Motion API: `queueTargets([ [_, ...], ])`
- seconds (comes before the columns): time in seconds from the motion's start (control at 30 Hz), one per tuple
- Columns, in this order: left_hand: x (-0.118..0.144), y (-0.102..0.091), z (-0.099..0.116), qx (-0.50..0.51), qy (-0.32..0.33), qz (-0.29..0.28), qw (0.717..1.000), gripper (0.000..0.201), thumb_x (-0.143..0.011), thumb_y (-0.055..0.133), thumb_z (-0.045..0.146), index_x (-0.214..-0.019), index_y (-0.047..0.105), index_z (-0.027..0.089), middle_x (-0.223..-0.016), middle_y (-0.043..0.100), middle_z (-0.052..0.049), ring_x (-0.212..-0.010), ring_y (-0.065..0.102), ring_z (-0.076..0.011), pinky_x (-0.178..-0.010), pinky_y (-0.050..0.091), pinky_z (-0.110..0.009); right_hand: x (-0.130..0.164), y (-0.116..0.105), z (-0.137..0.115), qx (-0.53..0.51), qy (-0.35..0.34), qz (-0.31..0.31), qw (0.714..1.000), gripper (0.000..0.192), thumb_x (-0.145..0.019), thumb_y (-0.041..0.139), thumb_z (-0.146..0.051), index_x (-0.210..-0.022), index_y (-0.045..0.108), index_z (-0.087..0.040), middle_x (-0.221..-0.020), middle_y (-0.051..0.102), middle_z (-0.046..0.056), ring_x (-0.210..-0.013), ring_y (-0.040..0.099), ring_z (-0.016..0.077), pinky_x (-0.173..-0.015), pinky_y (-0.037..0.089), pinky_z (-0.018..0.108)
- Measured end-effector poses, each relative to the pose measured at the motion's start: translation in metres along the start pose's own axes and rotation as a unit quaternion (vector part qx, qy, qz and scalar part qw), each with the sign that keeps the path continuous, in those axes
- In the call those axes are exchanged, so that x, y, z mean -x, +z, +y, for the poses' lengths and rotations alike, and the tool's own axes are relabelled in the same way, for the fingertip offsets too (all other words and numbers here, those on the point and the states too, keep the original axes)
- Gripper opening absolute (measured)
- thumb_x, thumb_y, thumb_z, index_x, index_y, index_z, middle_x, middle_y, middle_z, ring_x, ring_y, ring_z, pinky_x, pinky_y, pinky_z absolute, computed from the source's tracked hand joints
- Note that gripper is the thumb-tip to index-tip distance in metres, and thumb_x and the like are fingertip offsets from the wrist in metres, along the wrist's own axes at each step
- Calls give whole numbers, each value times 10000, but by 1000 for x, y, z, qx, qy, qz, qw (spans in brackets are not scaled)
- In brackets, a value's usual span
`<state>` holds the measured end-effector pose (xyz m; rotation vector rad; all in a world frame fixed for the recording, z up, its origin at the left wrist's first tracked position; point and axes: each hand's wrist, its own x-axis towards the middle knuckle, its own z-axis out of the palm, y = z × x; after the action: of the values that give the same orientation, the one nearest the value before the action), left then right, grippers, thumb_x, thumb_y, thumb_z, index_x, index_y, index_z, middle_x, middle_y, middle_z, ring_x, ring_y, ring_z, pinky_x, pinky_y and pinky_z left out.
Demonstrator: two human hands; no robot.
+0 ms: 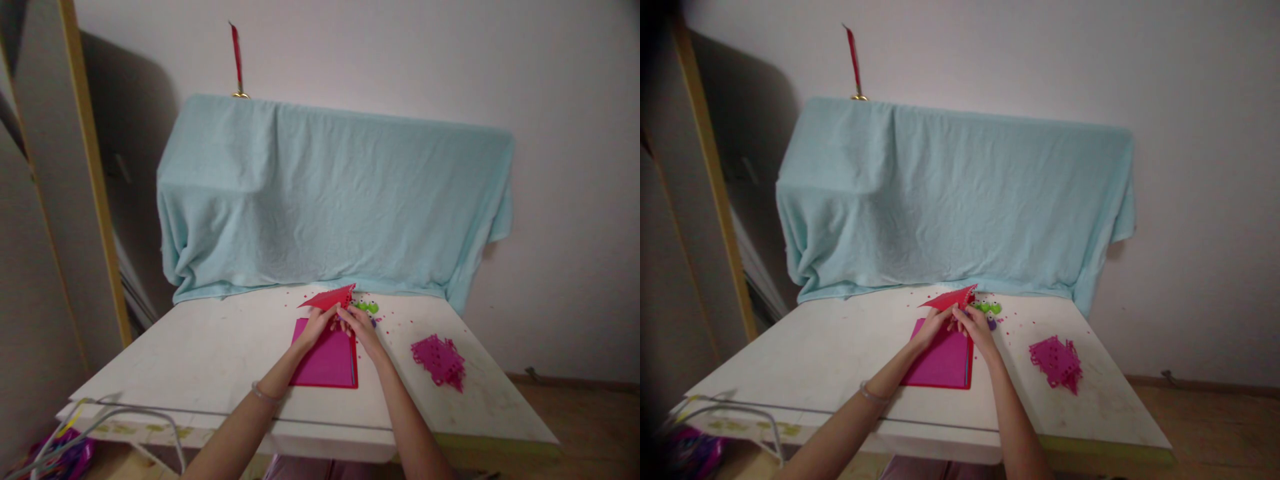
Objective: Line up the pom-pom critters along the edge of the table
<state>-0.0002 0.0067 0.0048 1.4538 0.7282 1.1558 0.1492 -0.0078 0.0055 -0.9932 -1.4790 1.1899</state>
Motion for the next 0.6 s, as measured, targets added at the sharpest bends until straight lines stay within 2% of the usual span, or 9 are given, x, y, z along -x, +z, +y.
queueTargets([
  [0.6,-4,-1,-9,-2,0,5,1000,437,-879,494,516,-634,515,155,-543,516,6,-500,461,-105,-554,348,-241,2,2,-3,3,-3,-9,1000,420,-875,559,-575,-743,567,-176,-541,561,-10,-405,435,91,-412,306,219],
])
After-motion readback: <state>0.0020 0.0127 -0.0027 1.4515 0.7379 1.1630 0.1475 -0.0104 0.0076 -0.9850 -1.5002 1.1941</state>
